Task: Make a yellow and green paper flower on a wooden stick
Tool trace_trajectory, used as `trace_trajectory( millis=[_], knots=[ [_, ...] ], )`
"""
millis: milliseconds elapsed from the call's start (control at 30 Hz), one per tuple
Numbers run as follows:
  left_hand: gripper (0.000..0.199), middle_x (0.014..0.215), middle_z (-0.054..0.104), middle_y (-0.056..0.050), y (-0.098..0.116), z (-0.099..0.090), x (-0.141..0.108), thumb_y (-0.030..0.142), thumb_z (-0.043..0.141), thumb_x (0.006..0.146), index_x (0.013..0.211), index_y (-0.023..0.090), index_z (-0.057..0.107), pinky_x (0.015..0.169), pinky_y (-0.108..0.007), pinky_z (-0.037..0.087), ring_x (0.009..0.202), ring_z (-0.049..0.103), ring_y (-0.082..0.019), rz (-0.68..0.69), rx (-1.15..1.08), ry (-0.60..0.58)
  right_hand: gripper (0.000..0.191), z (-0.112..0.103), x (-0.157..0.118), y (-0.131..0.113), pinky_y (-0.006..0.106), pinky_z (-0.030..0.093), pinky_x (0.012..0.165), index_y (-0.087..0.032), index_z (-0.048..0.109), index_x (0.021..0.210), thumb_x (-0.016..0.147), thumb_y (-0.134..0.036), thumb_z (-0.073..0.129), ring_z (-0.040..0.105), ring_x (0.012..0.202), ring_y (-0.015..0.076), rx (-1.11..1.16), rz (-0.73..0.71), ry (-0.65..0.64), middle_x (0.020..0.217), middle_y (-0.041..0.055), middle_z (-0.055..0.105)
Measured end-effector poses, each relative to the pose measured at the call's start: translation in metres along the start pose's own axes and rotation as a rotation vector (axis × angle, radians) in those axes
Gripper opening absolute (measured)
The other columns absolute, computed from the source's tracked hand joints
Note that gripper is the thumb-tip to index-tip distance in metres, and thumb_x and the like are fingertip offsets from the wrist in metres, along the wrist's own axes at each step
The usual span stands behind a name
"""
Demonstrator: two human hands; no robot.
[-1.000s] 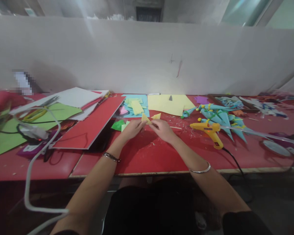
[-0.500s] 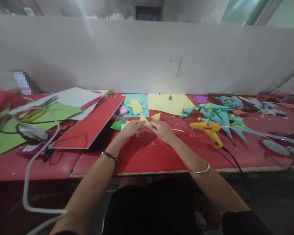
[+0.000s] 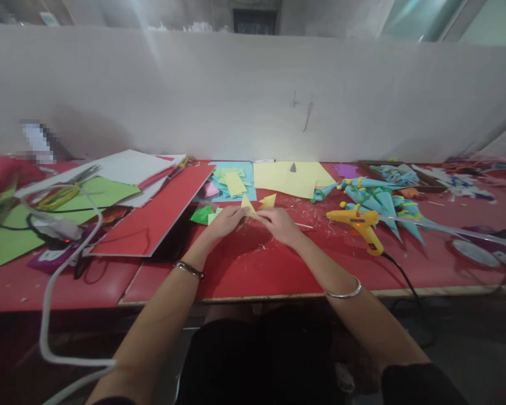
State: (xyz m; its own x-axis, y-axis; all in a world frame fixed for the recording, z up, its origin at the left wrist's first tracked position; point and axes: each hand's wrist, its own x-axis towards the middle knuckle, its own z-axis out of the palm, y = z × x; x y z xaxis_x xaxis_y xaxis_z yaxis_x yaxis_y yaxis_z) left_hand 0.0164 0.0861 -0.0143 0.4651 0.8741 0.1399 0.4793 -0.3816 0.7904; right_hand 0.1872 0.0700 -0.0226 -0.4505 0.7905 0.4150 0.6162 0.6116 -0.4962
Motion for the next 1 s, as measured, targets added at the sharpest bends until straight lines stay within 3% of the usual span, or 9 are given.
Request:
trace_trajectory(
  millis=[233, 400, 567, 800, 1000],
  knots=[
    [0.040, 0.050, 0.048, 0.002, -0.0037, 0.0030, 0.0006, 0.040, 0.030, 0.083, 0.060, 0.014, 0.051, 0.050, -0.022, 0.034, 0.048, 0.043, -0.009, 0.048, -0.012, 0.057, 0.026, -0.0012, 0.0003, -0.0012, 0.020, 0.031, 0.056, -0.014, 0.065, 0.076, 0.084, -0.028, 0.045, 0.050, 0.059, 0.0107, 0.101, 0.016, 0.011, 0.065, 0.0022, 0.061],
    [0.030, 0.061, 0.057, 0.001, -0.0016, 0.0028, -0.0003, 0.038, 0.043, 0.078, 0.069, 0.013, 0.058, 0.052, -0.020, 0.036, 0.055, 0.048, -0.010, 0.132, 0.092, 0.121, 0.027, -0.0042, 0.0002, -0.0042, 0.020, 0.029, 0.053, -0.014, 0.063, 0.070, 0.084, -0.025, 0.043, 0.047, 0.055, 0.0098, 0.108, 0.031, 0.016, 0.058, -0.0001, 0.056],
    [0.030, 0.055, 0.056, 0.002, 0.0005, 0.0018, 0.0002, 0.038, 0.045, 0.078, 0.069, 0.013, 0.057, 0.047, -0.019, 0.036, 0.048, 0.047, -0.008, 0.127, 0.001, 0.085, 0.026, -0.0050, 0.0004, -0.0037, 0.020, 0.029, 0.055, -0.014, 0.063, 0.071, 0.084, -0.024, 0.043, 0.048, 0.058, 0.0102, 0.091, 0.025, 0.019, 0.062, 0.0013, 0.059],
    [0.035, 0.048, 0.053, 0.002, -0.0021, 0.0040, 0.0007, 0.037, 0.038, 0.082, 0.061, 0.013, 0.054, 0.047, -0.018, 0.034, 0.044, 0.046, -0.007, 0.154, 0.103, 0.081, 0.026, -0.0067, -0.0003, -0.0035, 0.020, 0.032, 0.057, -0.014, 0.062, 0.071, 0.084, -0.025, 0.043, 0.052, 0.061, 0.0116, 0.101, -0.004, -0.019, 0.065, 0.0025, 0.061],
    [0.044, 0.044, 0.051, 0.002, -0.0058, 0.0069, 0.0016, 0.040, 0.037, 0.082, 0.047, 0.014, 0.047, 0.048, -0.019, 0.033, 0.045, 0.045, -0.007, 0.147, 0.169, 0.161, 0.026, -0.0072, -0.0006, -0.0045, 0.021, 0.031, 0.056, -0.015, 0.059, 0.068, 0.085, -0.025, 0.042, 0.050, 0.059, 0.0113, 0.083, 0.002, -0.043, 0.063, 0.0020, 0.059]
  ],
)
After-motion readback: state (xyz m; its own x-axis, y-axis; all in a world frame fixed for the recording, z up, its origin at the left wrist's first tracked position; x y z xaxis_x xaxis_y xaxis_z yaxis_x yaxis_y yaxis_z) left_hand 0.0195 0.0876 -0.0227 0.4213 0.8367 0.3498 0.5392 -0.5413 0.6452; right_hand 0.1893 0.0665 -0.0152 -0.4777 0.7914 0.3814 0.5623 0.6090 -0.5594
